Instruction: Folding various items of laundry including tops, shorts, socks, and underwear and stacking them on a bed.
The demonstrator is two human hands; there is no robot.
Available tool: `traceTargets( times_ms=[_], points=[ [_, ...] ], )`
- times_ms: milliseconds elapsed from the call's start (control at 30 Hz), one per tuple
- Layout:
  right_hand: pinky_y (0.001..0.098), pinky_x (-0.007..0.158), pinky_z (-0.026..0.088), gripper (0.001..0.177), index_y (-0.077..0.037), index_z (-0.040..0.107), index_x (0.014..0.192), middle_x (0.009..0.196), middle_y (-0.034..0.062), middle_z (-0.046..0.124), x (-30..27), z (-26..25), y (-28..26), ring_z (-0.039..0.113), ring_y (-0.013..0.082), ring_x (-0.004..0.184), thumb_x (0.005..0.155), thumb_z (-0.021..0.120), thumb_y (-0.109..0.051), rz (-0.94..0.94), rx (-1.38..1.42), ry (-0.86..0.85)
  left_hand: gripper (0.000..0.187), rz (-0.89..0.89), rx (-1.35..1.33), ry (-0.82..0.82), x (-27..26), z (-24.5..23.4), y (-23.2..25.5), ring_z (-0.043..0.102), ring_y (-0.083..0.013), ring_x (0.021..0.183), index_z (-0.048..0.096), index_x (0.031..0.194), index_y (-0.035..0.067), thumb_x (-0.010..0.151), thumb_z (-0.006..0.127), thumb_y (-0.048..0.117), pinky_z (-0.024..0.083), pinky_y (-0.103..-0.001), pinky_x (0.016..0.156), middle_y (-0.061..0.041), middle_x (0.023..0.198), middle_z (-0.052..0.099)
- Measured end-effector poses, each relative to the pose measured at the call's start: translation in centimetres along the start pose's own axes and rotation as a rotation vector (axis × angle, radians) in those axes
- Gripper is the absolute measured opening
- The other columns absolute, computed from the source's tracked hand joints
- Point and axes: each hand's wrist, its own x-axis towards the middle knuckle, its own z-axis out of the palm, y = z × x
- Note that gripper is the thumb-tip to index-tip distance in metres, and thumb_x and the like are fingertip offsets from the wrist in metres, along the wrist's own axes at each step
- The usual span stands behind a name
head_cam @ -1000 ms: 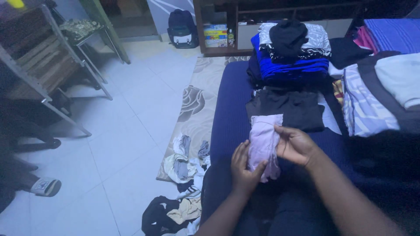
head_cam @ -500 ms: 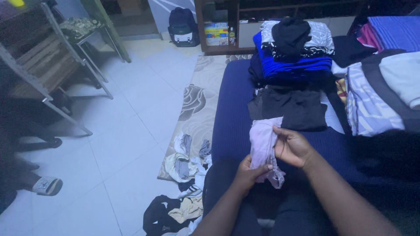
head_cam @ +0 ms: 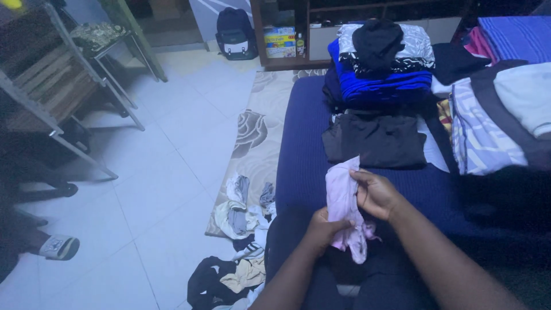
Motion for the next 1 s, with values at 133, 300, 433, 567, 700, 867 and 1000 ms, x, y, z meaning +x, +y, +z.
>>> traceTargets(
  times_ms=[133,300,433,567,700,867,1000],
  points=[
    [0.0444,0.106,0.05,0.034,0.001,0.059,0.129,0.122,0.0133,0.07,2.0,-3.2,0.7,0.069,0.0246,0.112,0.098,0.055,-0.015,-0.058,0.022,0.065,0.034,-0.088,-0.026,-0.045,-0.1,-0.3,-0.1,0.073,-0.0179,0.084,0.07,0.113,0.001,0.081,0.08,0.003,0.06,-0.031,0.077,-0.008,0.099,0.076],
    [0.0458,0.094,0.049,0.051,-0.016,0.047,0.136,0.116,0.0008,0.058,0.9,-2.5,-0.1,0.059,0.017,0.109,0.091,0.067,-0.006,-0.313,-0.31,0.729,0.033,-0.094,0.065,-0.071,-0.1,-0.5,-0.4,0.069,-0.0146,0.078,0.071,0.115,0.0,0.084,0.079,0.004,0.054,-0.028,0.067,-0.007,0.097,0.075],
    [0.0372,0.097,0.049,0.045,-0.01,0.056,0.131,0.117,-0.002,0.066,-0.9,-3.4,0.4,0.063,0.0135,0.111,0.088,0.07,-0.013,-0.412,-0.411,0.507,0.035,-0.124,0.083,-0.139,-1.0,0.7,1.5,0.073,-0.013,0.084,0.07,0.117,0.004,0.082,0.073,0.001,0.056,-0.026,0.072,-0.004,0.101,0.078],
    [0.0337,0.085,0.053,0.048,-0.001,0.068,0.128,0.11,0.0073,0.075,-0.5,-6.3,2.7,0.067,0.0176,0.096,0.094,0.068,-0.036,-0.171,-0.754,-0.032,0.042,-0.076,0.087,-0.034,1.0,-0.4,-0.7,0.072,-0.0147,0.082,0.065,0.12,0.004,0.079,0.073,-0.006,0.059,-0.029,0.072,-0.005,0.1,0.075],
    [0.0315,0.079,0.057,0.059,-0.004,0.072,0.128,0.105,0.0107,0.079,-1.9,-5.1,3.4,0.073,0.0183,0.09,0.099,0.055,-0.052,0.116,-0.834,0.037,0.051,0.098,0.077,0.077,1.1,-0.9,-1.3,0.067,-0.014,0.075,0.062,0.123,0.007,0.076,0.074,-0.01,0.055,-0.029,0.065,-0.006,0.096,0.071],
    [0.035,0.092,0.055,0.059,-0.007,0.059,0.134,0.119,0.0084,0.071,-2.8,-4.4,4.3,0.068,0.019,0.108,0.082,0.08,-0.026,-0.138,-0.717,0.046,0.035,0.011,0.023,-0.052,1.2,-1.7,-2.3,0.069,-0.0155,0.075,0.066,0.117,0.003,0.083,0.065,-0.003,0.054,-0.029,0.064,-0.009,0.099,0.074],
    [0.0354,0.108,0.044,0.085,-0.009,0.042,0.149,0.144,0.0011,0.054,-3.9,-3.5,3.2,0.051,0.0147,0.133,0.076,0.086,-0.012,-0.37,-0.793,-0.067,0.028,-0.123,-0.033,-0.066,-0.6,0.5,1.9,0.074,-0.0175,0.081,0.068,0.116,0.005,0.09,0.06,0.009,0.055,-0.03,0.068,-0.009,0.1,0.075]
  ],
)
